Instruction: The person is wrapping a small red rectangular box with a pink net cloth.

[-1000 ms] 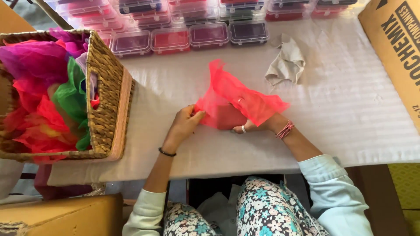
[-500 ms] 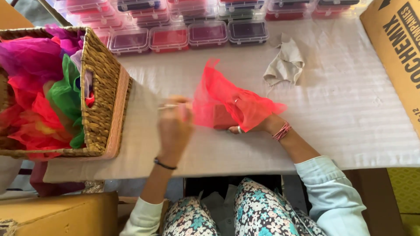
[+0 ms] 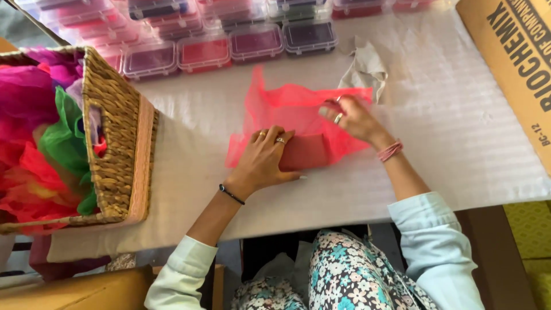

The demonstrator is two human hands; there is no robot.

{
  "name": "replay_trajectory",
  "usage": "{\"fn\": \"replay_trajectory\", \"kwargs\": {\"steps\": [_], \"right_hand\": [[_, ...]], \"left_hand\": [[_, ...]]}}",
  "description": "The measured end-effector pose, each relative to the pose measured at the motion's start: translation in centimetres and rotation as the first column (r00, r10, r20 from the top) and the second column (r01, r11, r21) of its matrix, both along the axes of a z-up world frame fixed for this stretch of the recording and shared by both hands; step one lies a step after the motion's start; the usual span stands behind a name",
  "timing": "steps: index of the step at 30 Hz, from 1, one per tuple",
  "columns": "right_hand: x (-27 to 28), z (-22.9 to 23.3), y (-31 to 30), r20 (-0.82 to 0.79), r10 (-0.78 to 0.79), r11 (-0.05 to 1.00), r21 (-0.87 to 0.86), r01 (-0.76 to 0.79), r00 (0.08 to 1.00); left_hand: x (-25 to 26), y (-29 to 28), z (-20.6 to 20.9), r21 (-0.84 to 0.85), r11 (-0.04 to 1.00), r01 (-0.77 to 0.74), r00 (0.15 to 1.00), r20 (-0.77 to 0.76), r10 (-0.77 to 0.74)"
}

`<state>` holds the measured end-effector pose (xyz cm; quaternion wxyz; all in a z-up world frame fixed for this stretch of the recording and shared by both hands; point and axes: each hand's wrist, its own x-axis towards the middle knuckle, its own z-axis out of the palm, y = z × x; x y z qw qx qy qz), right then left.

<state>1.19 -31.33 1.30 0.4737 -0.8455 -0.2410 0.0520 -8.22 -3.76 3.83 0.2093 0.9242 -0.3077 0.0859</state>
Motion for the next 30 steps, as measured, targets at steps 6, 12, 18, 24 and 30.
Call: {"fn": "replay_trajectory", "kwargs": {"steps": [6, 12, 18, 24, 30], "right_hand": [[-0.3, 2.0, -0.7, -0.124, -0.156, 0.987, -0.064, 0.149, 0.980], [0.0, 1.5, -2.7, -0.147, -0.210, 0.936, -0.315, 0.155, 0.967], [0.7, 1.0, -4.2, -0.238, -0.227, 0.963, -0.197, 0.182, 0.944], [-0.1, 0.8, -3.8, 0.201, -0.464, 0.782, -0.364, 0.506, 0.863], [-3.1, 5.5, 1.6, 0.756, -0.300, 0.831, -0.093, 0.549, 0.581]], "left_hand": [[1.2, -0.5, 0.2, 0.051, 0.999, 0.002, 1.000, -0.027, -0.001], [1.7, -0.3, -0.1, 0.041, 0.998, 0.046, 0.995, -0.085, -0.043], [1.8, 0.0, -0.6, -0.035, 0.997, 0.067, 0.993, -0.094, -0.070], [1.7, 0.1, -1.3, -0.055, 0.996, 0.064, 0.996, -0.064, -0.068], [2.0, 0.2, -1.8, -0.070, 0.996, 0.057, 0.995, -0.072, -0.062]]}}
